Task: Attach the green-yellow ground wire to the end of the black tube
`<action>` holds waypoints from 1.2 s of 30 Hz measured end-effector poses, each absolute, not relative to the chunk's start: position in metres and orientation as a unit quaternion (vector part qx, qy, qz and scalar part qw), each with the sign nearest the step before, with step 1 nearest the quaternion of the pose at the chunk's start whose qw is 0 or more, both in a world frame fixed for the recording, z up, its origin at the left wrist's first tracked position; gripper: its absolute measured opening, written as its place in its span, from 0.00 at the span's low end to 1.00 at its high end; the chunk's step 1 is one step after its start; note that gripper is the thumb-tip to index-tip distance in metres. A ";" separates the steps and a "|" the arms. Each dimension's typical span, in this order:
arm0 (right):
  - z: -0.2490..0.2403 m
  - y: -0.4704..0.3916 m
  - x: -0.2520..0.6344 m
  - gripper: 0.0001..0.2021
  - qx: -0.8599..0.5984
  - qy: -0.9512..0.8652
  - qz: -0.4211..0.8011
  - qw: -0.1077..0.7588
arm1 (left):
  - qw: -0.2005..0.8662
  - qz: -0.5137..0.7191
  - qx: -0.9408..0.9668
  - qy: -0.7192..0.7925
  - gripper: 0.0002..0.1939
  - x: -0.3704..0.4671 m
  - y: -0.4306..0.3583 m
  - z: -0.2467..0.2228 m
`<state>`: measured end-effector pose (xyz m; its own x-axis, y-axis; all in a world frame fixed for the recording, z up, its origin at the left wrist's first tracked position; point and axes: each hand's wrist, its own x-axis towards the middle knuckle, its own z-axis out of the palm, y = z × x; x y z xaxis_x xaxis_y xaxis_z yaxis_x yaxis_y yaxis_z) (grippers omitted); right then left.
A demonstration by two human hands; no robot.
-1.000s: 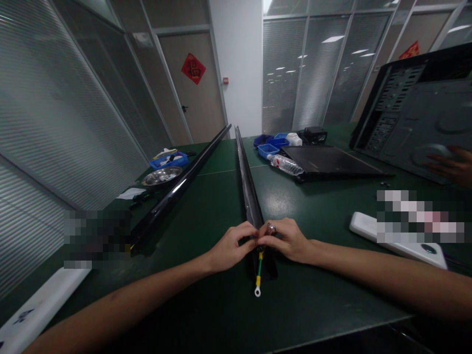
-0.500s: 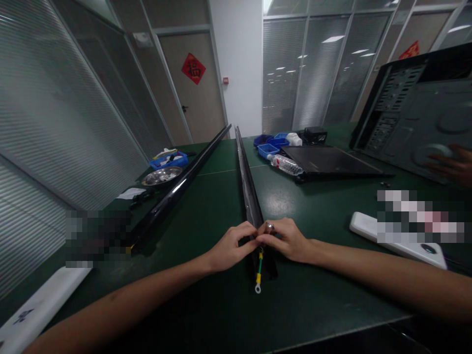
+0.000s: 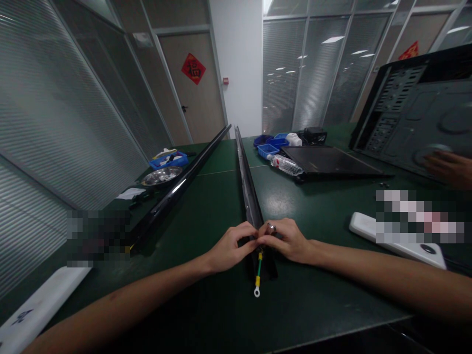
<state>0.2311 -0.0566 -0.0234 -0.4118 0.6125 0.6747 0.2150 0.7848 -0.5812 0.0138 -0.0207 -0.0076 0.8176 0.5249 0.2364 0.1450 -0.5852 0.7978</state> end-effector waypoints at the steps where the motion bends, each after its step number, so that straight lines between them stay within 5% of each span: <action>1: -0.024 -0.057 0.231 0.14 -0.254 -0.812 0.208 0.482 | 0.412 0.234 0.860 0.192 0.12 0.014 -0.020 -0.008; 36: -0.022 -0.057 0.230 0.14 -0.245 -0.821 0.192 0.478 | 0.413 0.224 0.862 0.193 0.11 0.013 -0.020 -0.008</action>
